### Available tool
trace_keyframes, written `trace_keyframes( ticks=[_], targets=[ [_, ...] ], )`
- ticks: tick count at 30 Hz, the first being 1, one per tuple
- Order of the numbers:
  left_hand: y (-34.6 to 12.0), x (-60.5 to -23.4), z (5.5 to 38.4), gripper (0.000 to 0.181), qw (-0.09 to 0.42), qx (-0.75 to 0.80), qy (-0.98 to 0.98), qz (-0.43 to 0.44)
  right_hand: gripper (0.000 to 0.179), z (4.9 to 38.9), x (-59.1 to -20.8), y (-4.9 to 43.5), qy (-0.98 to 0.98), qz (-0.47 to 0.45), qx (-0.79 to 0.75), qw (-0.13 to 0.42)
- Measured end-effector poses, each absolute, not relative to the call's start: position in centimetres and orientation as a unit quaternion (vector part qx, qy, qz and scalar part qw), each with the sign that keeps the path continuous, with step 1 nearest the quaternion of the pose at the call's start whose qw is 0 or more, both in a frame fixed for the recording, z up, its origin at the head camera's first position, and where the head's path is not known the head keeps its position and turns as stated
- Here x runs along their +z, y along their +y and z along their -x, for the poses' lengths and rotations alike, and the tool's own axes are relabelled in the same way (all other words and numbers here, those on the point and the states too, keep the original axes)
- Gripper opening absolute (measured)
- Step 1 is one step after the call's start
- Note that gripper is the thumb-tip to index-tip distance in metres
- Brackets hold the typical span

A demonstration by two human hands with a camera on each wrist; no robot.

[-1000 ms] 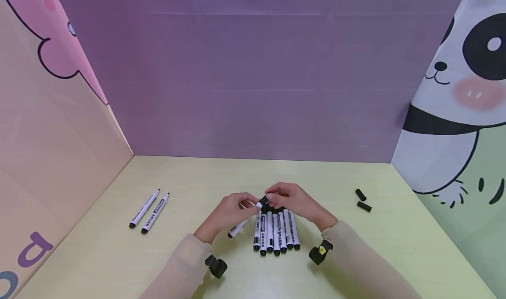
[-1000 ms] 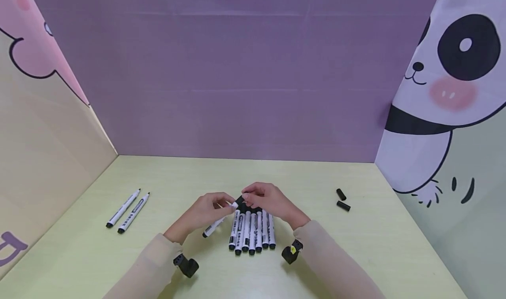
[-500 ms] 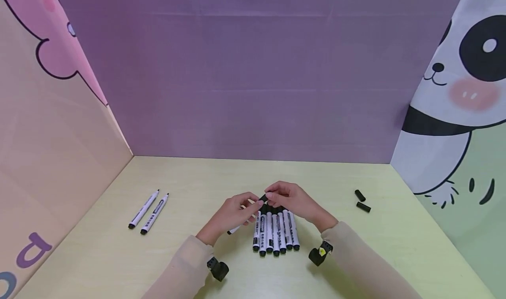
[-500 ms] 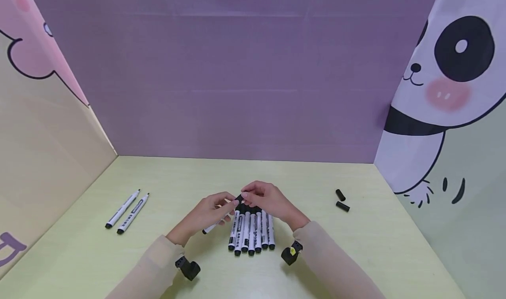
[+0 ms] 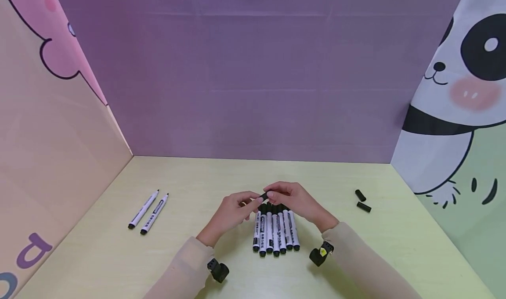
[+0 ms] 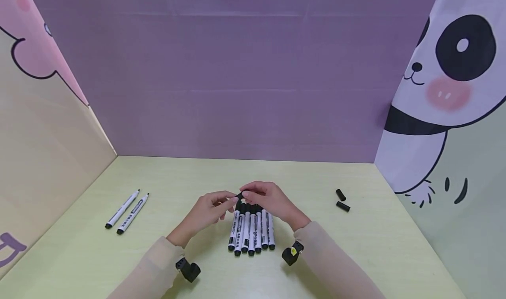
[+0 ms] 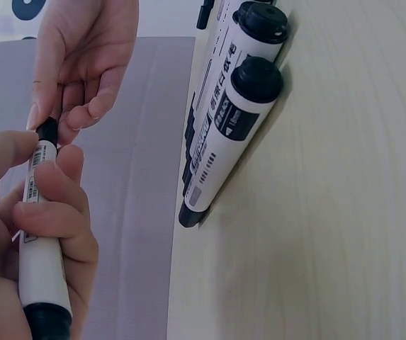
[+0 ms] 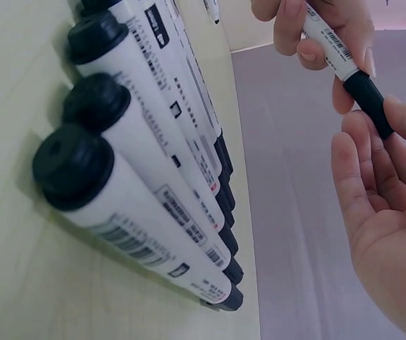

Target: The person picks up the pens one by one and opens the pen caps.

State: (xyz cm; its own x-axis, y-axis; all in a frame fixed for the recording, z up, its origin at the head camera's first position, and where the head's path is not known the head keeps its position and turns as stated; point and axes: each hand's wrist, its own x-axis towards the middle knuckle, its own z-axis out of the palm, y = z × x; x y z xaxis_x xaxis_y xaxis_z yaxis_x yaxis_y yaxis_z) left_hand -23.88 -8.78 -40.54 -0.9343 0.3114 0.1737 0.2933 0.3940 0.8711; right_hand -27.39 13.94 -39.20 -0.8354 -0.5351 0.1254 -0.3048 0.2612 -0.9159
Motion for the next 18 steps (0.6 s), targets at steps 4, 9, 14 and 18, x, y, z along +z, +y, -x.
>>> trace_keyframes(
  ticks=[4, 9, 14, 18],
  targets=[
    [-8.8, -40.48, 23.84, 0.032, 0.01, 0.528, 0.83, -0.178, 0.041, 27.47, -39.3, 14.11, 0.793, 0.265, -0.539, 0.1],
    [-8.78, -40.57, 23.91, 0.032, 0.005, 0.529, 0.83, -0.174, 0.041, 27.55, -39.33, 14.09, 0.796, 0.267, -0.534, 0.099],
    [-8.74, -40.67, 23.95, 0.033, 0.0, 0.529, 0.832, -0.17, 0.039, 27.56, -39.3, 14.13, 0.796, 0.273, -0.532, 0.097],
    [-8.78, -40.7, 23.87, 0.033, -0.006, 0.523, 0.835, -0.171, 0.036, 27.52, -39.0, 14.26, 0.79, 0.281, -0.536, 0.096]
  ],
)
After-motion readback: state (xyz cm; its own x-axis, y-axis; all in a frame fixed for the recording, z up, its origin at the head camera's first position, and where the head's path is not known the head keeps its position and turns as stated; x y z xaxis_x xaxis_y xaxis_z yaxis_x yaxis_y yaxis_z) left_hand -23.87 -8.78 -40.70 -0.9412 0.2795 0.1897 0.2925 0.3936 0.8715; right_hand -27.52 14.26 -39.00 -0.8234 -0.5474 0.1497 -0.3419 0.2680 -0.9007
